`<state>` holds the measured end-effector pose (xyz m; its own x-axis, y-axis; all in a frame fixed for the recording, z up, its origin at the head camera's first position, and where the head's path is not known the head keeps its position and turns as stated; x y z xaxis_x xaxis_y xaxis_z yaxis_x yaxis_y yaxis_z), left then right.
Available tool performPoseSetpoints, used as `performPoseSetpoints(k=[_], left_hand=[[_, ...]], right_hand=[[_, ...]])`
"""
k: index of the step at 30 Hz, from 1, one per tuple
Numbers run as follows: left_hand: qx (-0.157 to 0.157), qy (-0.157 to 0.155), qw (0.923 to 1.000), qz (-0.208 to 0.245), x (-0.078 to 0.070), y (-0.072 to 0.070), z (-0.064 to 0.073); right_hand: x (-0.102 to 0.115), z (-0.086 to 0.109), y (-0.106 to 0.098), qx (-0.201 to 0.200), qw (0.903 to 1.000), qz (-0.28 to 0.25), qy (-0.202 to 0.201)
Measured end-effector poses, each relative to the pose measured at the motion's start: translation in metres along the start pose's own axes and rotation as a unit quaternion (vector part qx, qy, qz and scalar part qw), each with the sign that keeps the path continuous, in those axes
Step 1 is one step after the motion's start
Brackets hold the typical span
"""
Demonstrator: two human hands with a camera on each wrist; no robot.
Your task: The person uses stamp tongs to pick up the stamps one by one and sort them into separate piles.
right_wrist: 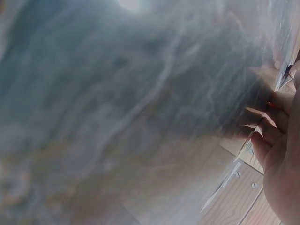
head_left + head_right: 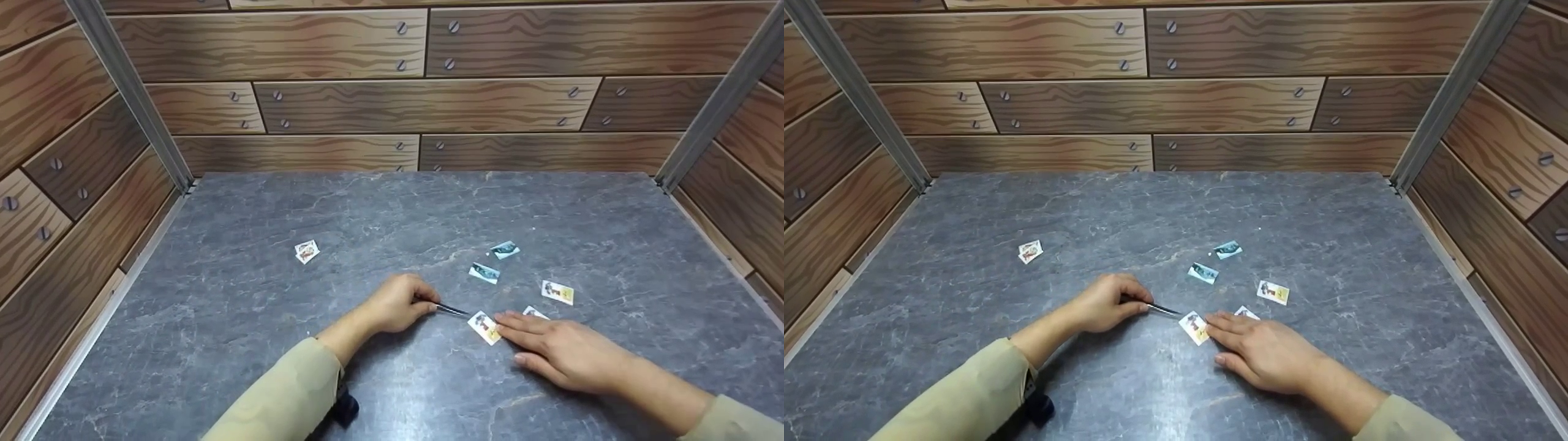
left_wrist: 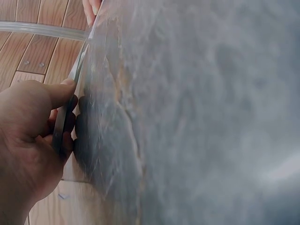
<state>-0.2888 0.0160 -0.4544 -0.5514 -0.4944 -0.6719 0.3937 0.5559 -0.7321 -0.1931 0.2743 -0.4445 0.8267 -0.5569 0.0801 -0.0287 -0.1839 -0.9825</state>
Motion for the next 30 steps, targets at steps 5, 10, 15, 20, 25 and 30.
performPoseSetpoints(k=[5,10,15,20,25,30], left_hand=[[0.002,0.002,1.0000,-0.001,-0.0001,0.0000,-0.0005],[0.005,-0.003,1.0000,0.003,0.0005,0.0001,-0.0002],[0.008,-0.004,0.9999,0.005,0.0002,0.0001,0.0001],[0.008,-0.005,0.9999,0.007,0.0000,0.0003,0.0003],[0.008,0.002,0.9999,0.010,0.0004,0.0012,0.0002],[0.009,0.003,0.9999,0.009,0.0008,0.0015,-0.0002]], right_hand=[[-0.0009,-0.0006,0.0010,0.006,1.0000,-0.001,0.004],[-0.0009,-0.0007,0.0015,0.010,0.9999,0.001,0.008],[-0.0008,-0.0006,0.0011,0.012,0.9999,-0.001,0.008],[-0.0004,-0.0004,0.0008,0.012,0.9999,-0.002,0.008],[0.0006,0.0003,0.0006,0.007,1.0000,0.003,0.004],[-0.0001,-0.0002,0.0007,0.006,1.0000,0.004,0.002]])
Point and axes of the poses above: each hand's wrist, its own z-axis away from the middle knuckle, its own y-axis out of the palm, x = y × z, the point moved 5 cm from there along -z, towards the middle knuckle, and after that the axes turned 4 degrees about x, right-handed, at the moved point
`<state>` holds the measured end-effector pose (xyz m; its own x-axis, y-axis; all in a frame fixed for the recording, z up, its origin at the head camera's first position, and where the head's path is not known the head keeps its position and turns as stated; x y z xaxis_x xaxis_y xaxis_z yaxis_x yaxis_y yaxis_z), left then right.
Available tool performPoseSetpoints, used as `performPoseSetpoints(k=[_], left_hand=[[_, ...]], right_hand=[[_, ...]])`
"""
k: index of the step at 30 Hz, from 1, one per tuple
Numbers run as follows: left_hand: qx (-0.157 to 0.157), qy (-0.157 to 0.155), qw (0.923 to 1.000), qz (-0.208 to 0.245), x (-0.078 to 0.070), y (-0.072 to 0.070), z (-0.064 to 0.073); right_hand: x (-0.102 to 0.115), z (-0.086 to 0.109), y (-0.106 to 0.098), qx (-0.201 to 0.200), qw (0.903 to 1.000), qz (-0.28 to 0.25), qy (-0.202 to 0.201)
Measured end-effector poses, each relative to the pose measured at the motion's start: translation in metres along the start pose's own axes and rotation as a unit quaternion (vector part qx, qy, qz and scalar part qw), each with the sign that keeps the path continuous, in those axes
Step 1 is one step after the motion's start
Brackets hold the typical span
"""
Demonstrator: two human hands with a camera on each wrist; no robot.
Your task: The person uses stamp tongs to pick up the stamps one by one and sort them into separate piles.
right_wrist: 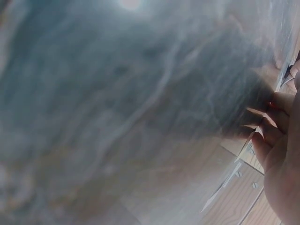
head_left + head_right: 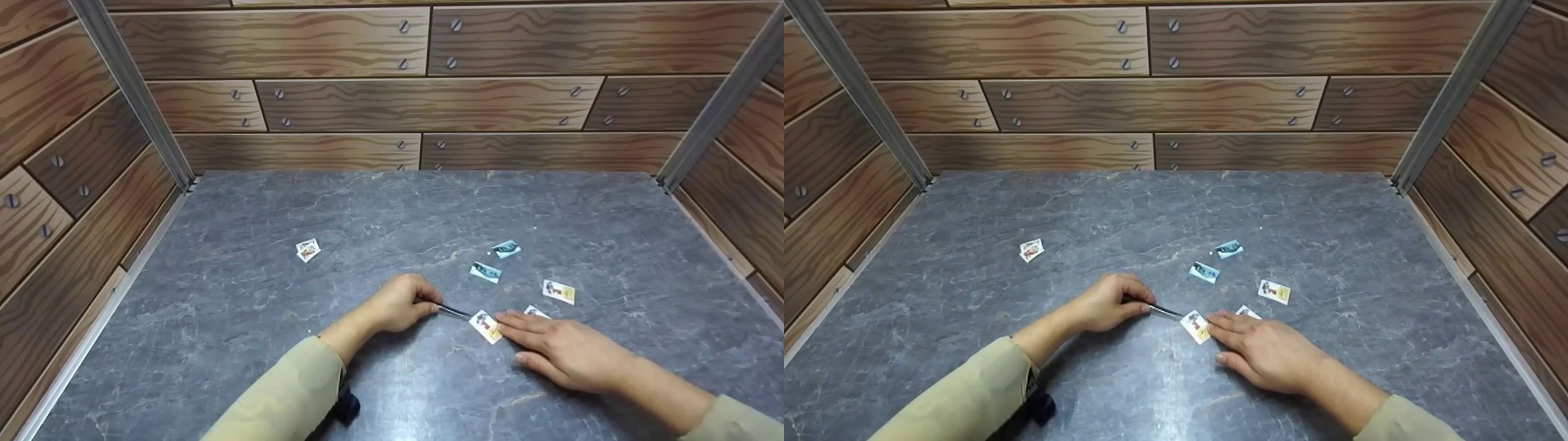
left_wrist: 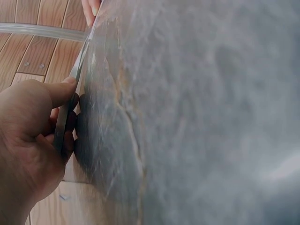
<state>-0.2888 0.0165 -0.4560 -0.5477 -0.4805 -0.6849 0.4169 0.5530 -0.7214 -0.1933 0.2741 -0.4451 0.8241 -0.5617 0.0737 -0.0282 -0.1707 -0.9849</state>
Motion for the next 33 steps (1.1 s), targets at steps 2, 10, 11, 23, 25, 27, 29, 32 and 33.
performPoseSetpoints(k=[2,10,11,23,25,27,29,32,33], left_hand=[[0.000,-0.001,1.0000,-0.001,0.0001,-0.0001,-0.0002],[0.004,-0.014,0.9998,0.009,0.0015,0.0011,0.0003],[0.004,-0.015,0.9998,0.011,0.0016,0.0016,0.0004],[0.009,-0.011,0.9999,0.003,0.0003,0.0029,-0.0011],[0.010,-0.011,0.9999,0.001,-0.0003,0.0030,-0.0010],[0.009,-0.008,0.9999,0.000,-0.0008,0.0028,-0.0008],[0.008,-0.006,0.9999,-0.002,-0.0011,0.0025,-0.0007],[0.005,-0.001,1.0000,-0.005,-0.0013,0.0020,-0.0006],[0.004,-0.002,1.0000,-0.006,-0.0012,0.0020,-0.0007]], right_hand=[[-0.0004,-0.0004,-0.0001,0.001,1.0000,0.000,0.001],[0.0000,-0.0010,0.0017,0.003,1.0000,-0.001,0.001],[0.0001,-0.0009,0.0019,0.003,1.0000,-0.002,0.002],[0.0007,0.0004,0.0012,-0.002,1.0000,0.000,0.005],[0.0006,0.0006,0.0011,-0.003,1.0000,0.001,0.005],[0.0005,0.0005,0.0011,-0.003,1.0000,0.001,0.005],[0.0004,0.0003,0.0011,-0.002,1.0000,0.001,0.005],[0.0004,-0.0002,0.0006,-0.001,1.0000,-0.001,0.003],[0.0004,-0.0003,0.0004,0.000,1.0000,-0.002,0.003]])
Point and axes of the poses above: each hand's wrist, its own z-axis away from the middle knuckle, its own y-axis out of the palm, x = y × z, the point moved 5 cm from there along -z, towards the middle knuckle, and after that the axes turned 4 degrees about x, right-handed, at the moved point
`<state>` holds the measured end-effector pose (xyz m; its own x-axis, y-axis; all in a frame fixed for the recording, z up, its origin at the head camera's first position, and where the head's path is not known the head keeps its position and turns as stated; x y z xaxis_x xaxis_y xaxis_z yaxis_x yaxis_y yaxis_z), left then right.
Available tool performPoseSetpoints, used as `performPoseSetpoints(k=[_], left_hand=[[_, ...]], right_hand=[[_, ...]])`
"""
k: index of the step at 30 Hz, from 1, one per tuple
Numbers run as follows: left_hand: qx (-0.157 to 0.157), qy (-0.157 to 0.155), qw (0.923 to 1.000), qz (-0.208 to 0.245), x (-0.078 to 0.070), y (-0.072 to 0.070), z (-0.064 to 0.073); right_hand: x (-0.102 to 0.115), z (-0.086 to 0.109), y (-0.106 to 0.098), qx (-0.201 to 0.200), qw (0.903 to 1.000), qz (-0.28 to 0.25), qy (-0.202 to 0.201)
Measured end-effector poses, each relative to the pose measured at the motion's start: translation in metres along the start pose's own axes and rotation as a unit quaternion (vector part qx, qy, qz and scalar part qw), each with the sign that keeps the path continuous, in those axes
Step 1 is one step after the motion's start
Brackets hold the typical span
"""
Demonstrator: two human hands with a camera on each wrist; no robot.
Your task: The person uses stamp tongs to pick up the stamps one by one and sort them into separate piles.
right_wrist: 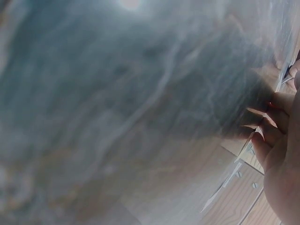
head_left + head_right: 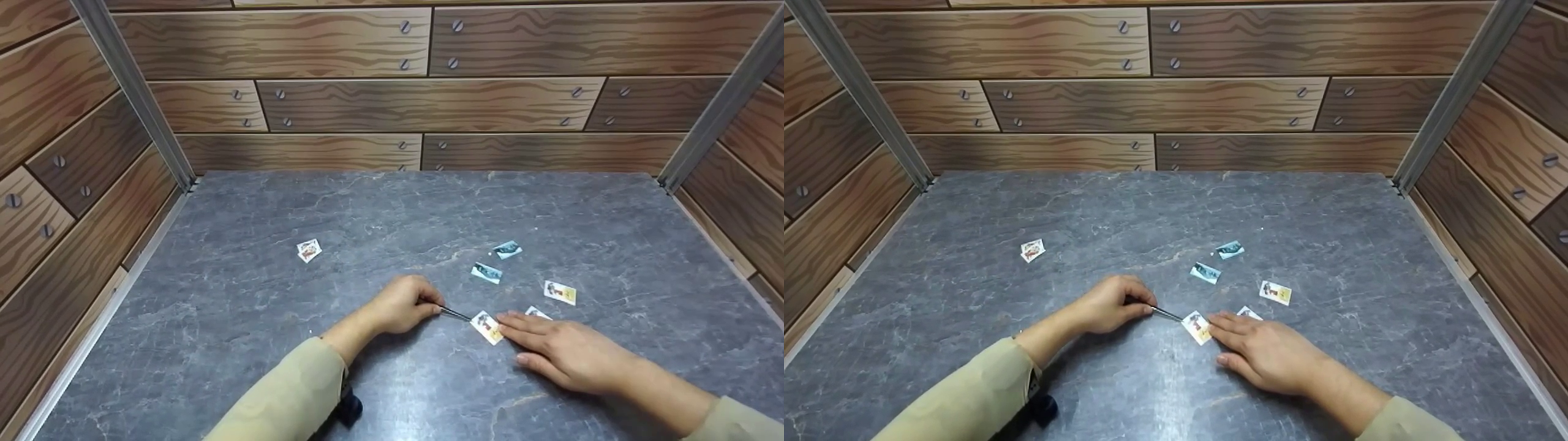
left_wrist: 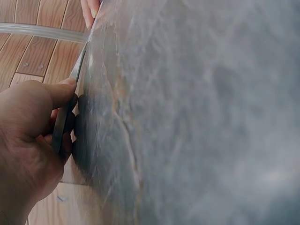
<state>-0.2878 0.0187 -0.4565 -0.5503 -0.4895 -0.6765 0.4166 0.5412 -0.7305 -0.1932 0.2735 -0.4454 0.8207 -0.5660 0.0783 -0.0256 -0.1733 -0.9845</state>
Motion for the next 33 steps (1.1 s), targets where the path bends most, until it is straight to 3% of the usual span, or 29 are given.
performPoseSetpoints(k=[22,33], left_hand=[[-0.005,0.025,0.9996,-0.014,-0.0028,0.0004,-0.0011],[-0.006,0.016,0.9998,-0.004,0.0001,0.0026,-0.0012]], right_hand=[[-0.0001,0.0014,-0.0023,0.002,1.0000,0.004,0.003],[0.0000,0.0008,0.0000,0.007,1.0000,0.001,0.002]])
Point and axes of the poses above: each hand's wrist, its own z-axis away from the middle knuckle, its own y-axis out of the palm, x = y × z, the point moved 5 cm from there along -z, towards the middle knuckle, and after that the axes turned 4 degrees about x, right-handed, at the moved point
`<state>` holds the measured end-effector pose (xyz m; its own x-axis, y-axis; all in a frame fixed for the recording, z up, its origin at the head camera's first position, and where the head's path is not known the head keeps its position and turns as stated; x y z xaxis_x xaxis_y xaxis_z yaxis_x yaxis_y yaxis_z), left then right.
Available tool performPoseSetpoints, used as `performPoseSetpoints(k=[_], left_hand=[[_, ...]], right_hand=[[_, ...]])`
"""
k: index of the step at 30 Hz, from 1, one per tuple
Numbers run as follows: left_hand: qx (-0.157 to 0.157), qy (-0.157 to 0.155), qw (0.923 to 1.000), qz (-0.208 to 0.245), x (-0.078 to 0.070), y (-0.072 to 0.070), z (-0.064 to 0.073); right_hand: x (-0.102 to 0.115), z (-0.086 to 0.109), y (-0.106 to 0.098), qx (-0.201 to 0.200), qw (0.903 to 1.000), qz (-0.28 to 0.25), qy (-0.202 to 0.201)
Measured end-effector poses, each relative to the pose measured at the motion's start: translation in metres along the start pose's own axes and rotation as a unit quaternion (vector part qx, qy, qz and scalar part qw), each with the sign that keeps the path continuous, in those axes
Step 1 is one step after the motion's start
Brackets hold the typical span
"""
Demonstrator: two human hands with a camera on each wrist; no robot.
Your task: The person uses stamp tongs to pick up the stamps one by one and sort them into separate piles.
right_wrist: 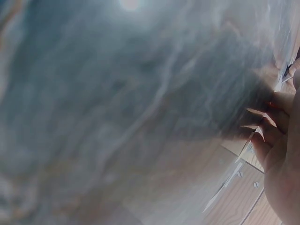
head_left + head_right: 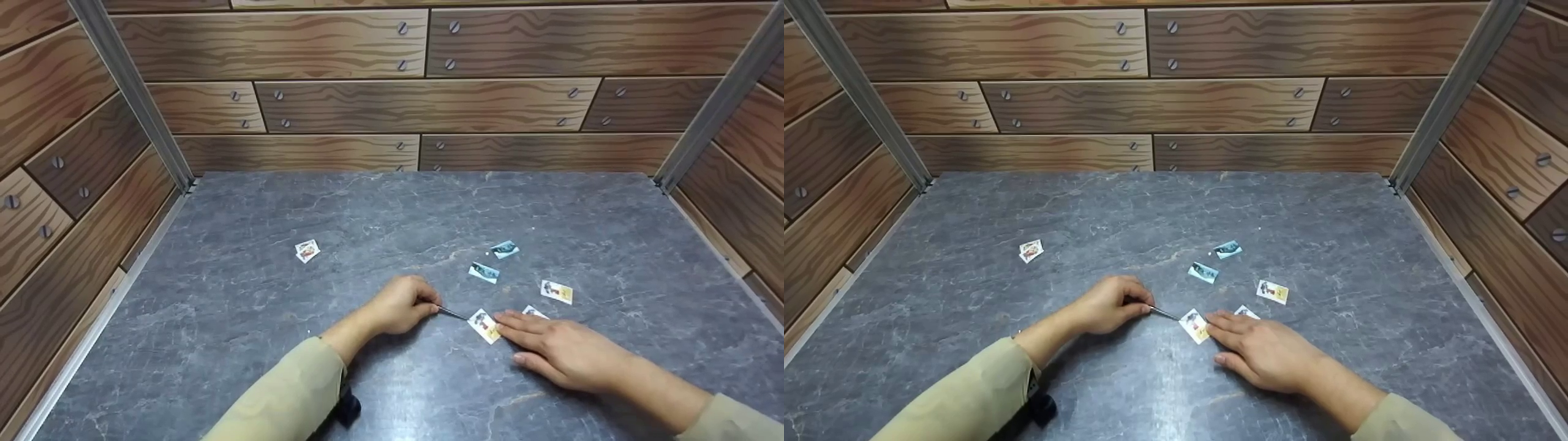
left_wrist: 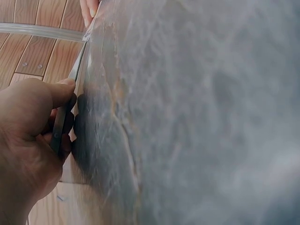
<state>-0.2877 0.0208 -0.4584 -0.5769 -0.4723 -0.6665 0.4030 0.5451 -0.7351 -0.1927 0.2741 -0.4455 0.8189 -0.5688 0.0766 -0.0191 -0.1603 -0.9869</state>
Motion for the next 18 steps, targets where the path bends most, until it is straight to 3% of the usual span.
performPoseSetpoints(k=[18], left_hand=[[-0.009,-0.003,0.9999,0.003,-0.0007,-0.0040,0.0054]], right_hand=[[-0.0028,0.0009,0.0003,0.016,0.9996,-0.018,0.016]])
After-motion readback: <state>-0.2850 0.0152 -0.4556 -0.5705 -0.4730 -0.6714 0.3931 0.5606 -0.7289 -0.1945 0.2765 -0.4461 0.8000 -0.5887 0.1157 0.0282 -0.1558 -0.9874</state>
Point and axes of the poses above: each hand's wrist, its own z-axis away from the middle knuckle, its own y-axis out of the palm, x = y × z, the point moved 5 cm from there along -z, towards the middle knuckle, and after that the axes turned 4 degrees about x, right-handed, at the moved point
